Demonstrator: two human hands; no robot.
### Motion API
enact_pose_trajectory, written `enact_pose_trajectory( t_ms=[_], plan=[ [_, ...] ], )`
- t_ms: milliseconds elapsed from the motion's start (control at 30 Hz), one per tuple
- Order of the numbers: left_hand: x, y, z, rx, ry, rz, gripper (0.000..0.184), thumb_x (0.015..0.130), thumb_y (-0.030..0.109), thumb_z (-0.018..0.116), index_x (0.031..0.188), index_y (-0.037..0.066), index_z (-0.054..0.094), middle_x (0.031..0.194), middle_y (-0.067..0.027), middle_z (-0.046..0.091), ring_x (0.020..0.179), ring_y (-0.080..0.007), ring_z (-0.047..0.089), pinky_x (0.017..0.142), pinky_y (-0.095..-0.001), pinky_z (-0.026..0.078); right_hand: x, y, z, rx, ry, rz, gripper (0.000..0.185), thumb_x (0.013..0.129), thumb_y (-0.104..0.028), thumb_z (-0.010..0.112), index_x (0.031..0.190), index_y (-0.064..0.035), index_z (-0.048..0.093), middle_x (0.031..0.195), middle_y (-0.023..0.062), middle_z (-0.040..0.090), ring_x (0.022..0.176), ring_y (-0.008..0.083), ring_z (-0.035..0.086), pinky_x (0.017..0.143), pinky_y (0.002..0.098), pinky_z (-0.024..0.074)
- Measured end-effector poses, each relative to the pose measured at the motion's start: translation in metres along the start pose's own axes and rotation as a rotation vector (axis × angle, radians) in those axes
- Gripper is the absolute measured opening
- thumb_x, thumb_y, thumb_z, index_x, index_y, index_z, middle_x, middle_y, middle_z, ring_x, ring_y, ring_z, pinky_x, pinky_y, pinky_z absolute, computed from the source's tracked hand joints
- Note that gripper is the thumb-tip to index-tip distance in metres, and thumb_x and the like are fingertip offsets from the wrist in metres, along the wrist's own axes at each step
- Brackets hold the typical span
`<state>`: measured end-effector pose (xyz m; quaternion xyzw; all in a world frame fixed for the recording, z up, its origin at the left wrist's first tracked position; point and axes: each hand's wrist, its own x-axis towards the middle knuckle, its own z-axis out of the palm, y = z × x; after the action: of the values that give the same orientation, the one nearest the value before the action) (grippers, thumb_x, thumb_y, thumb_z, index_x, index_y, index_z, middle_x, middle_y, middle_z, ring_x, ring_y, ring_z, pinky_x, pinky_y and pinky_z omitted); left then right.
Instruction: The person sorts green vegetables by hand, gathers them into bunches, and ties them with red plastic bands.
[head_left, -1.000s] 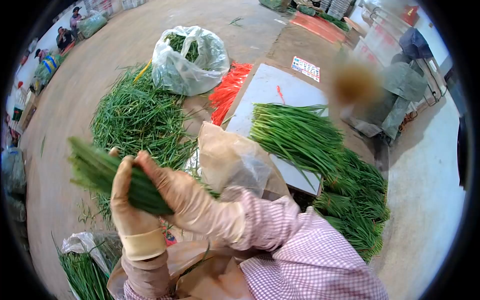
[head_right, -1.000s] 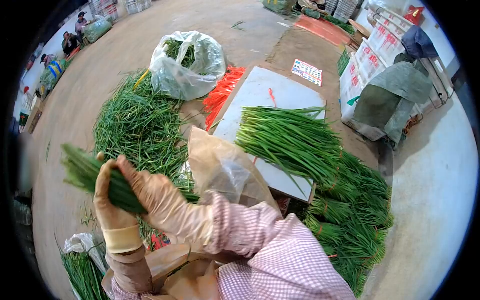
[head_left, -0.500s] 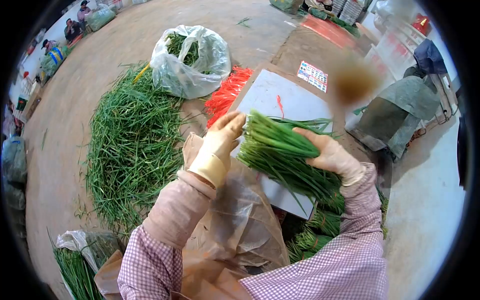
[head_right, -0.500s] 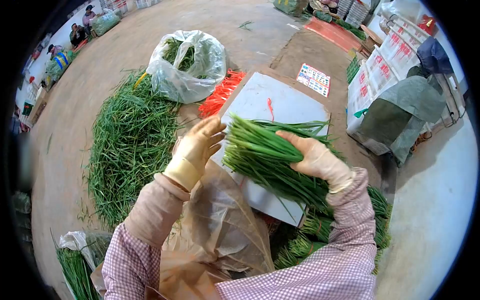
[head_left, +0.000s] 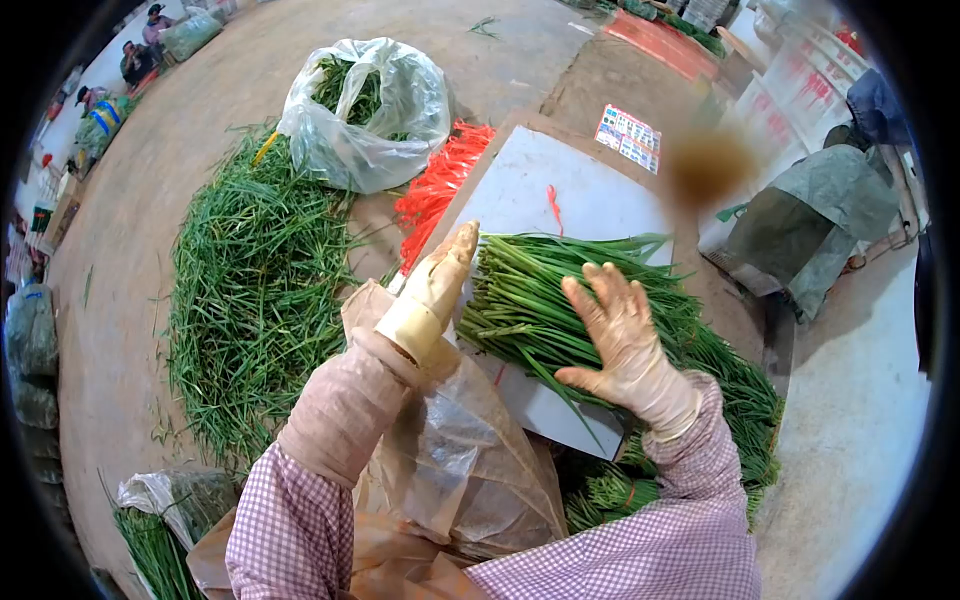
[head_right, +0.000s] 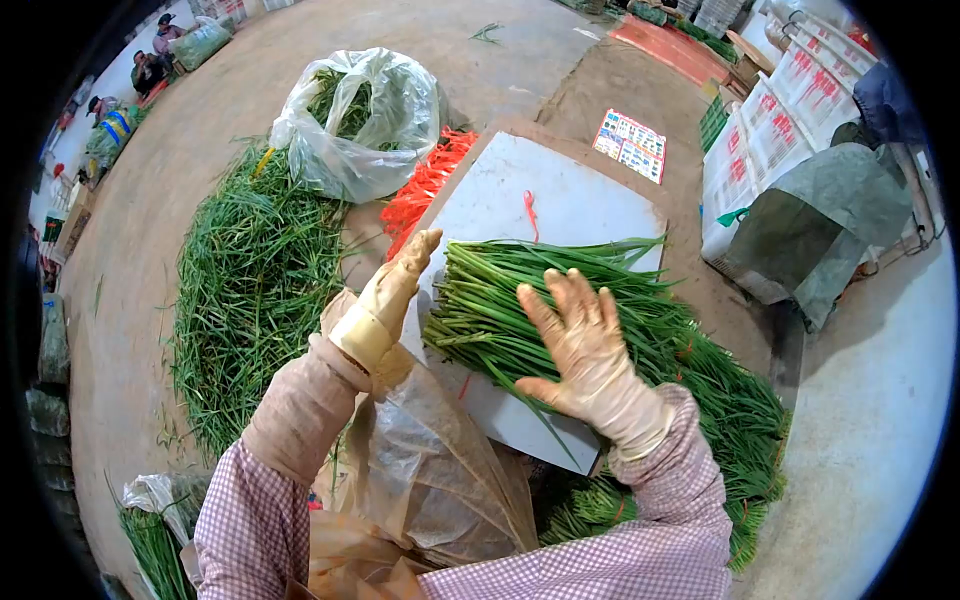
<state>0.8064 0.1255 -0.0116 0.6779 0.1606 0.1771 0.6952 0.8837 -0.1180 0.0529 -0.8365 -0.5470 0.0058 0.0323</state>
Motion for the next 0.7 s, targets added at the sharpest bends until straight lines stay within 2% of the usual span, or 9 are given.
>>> enact_pose_trajectory(
  t_ms=[67,200,367,467,533,567,633,667,700],
  plan=[
    [-0.007,0.022,0.012,-0.140,-0.011,-0.222,0.063,0.096,0.047,0.040,0.133,-0.003,0.043,0.136,-0.0199,0.046,0.129,-0.0259,0.041,0.106,-0.0297,0.029,0.006,-0.007,0.021,-0.009,0.049,0.071,0.102,0.069,-0.056,0.067,0.148,-0.0179,0.016,0.148,0.0194,0.021,0.139,0.0382,0.012,0.110,0.0547,0.0126],
    [0.004,0.007,0.016,0.083,-0.094,0.005,0.063,0.095,0.048,0.042,0.134,-0.001,0.043,0.133,-0.0202,0.048,0.126,-0.0265,0.044,0.104,-0.0301,0.031,0.026,-0.006,0.049,0.013,0.167,0.236,0.095,0.074,-0.055,0.063,0.147,-0.0143,0.018,0.145,0.0215,0.026,0.135,0.0399,0.021,0.108,0.0554,0.0172],
    [0.020,-0.019,0.019,0.118,-0.068,-0.075,0.061,0.094,0.048,0.045,0.134,0.001,0.044,0.126,-0.0195,0.054,0.120,-0.0272,0.050,0.100,-0.0299,0.036,0.034,-0.009,0.057,0.000,0.209,0.262,0.095,0.076,-0.050,0.064,0.147,-0.0074,0.017,0.144,0.0219,0.027,0.133,0.0403,0.024,0.109,0.0526,0.0167],
    [0.013,-0.008,0.014,0.147,-0.022,-0.087,0.059,0.094,0.047,0.046,0.132,0.002,0.046,0.123,-0.0189,0.057,0.116,-0.0248,0.052,0.098,-0.0295,0.038,0.025,-0.018,0.049,0.020,0.156,0.246,0.101,0.076,-0.069,0.048,0.146,-0.0030,0.017,0.145,0.0241,0.024,0.136,0.0405,0.019,0.110,0.0523,0.0131],
    [0.010,0.001,0.009,0.098,0.061,0.005,0.055,0.095,0.044,0.046,0.129,0.002,0.050,0.119,-0.0172,0.059,0.111,-0.0204,0.054,0.096,-0.0297,0.039,0.016,-0.027,0.047,-0.022,0.158,0.243,0.104,0.075,-0.072,0.047,0.146,-0.0027,0.016,0.147,0.0238,0.021,0.137,0.0402,0.016,0.110,0.0525,0.0107],
    [0.012,0.004,0.005,0.074,0.110,-0.064,0.050,0.094,0.039,0.051,0.128,0.001,0.051,0.119,-0.0163,0.059,0.110,-0.0192,0.054,0.095,-0.0290,0.040,0.012,-0.030,0.048,-0.071,0.167,0.233,0.106,0.074,-0.074,0.046,0.146,-0.0025,0.014,0.149,0.0235,0.017,0.139,0.0399,0.012,0.110,0.0526,0.0082],
    [0.003,0.017,-0.001,0.002,0.187,-0.026,0.045,0.092,0.032,0.056,0.125,0.000,0.053,0.117,-0.0149,0.060,0.107,-0.0172,0.056,0.090,-0.0267,0.043,0.009,-0.032,0.052,-0.028,0.135,0.245,0.111,0.070,-0.072,0.055,0.147,-0.0046,0.012,0.151,0.0220,0.011,0.140,0.0392,0.006,0.110,0.0537,0.0045],
    [0.001,0.012,-0.007,0.006,0.186,0.029,0.044,0.090,0.028,0.060,0.127,0.005,0.053,0.115,-0.0075,0.061,0.099,-0.0121,0.055,0.081,-0.0226,0.043,0.009,-0.031,0.053,-0.010,0.120,0.244,0.113,0.068,-0.067,0.061,0.148,-0.0065,0.009,0.151,0.0227,0.009,0.140,0.0410,0.004,0.109,0.0564,0.0030],
    [-0.003,0.014,-0.010,-0.018,0.245,0.040,0.034,0.087,0.021,0.065,0.116,0.003,0.060,0.103,-0.0052,0.065,0.085,-0.0088,0.057,0.073,-0.0206,0.045,0.009,-0.030,0.054,0.007,0.104,0.242,0.116,0.066,-0.062,0.068,0.148,-0.0083,0.006,0.151,0.0233,0.006,0.139,0.0427,0.003,0.108,0.0592,0.0016]
  ],
)
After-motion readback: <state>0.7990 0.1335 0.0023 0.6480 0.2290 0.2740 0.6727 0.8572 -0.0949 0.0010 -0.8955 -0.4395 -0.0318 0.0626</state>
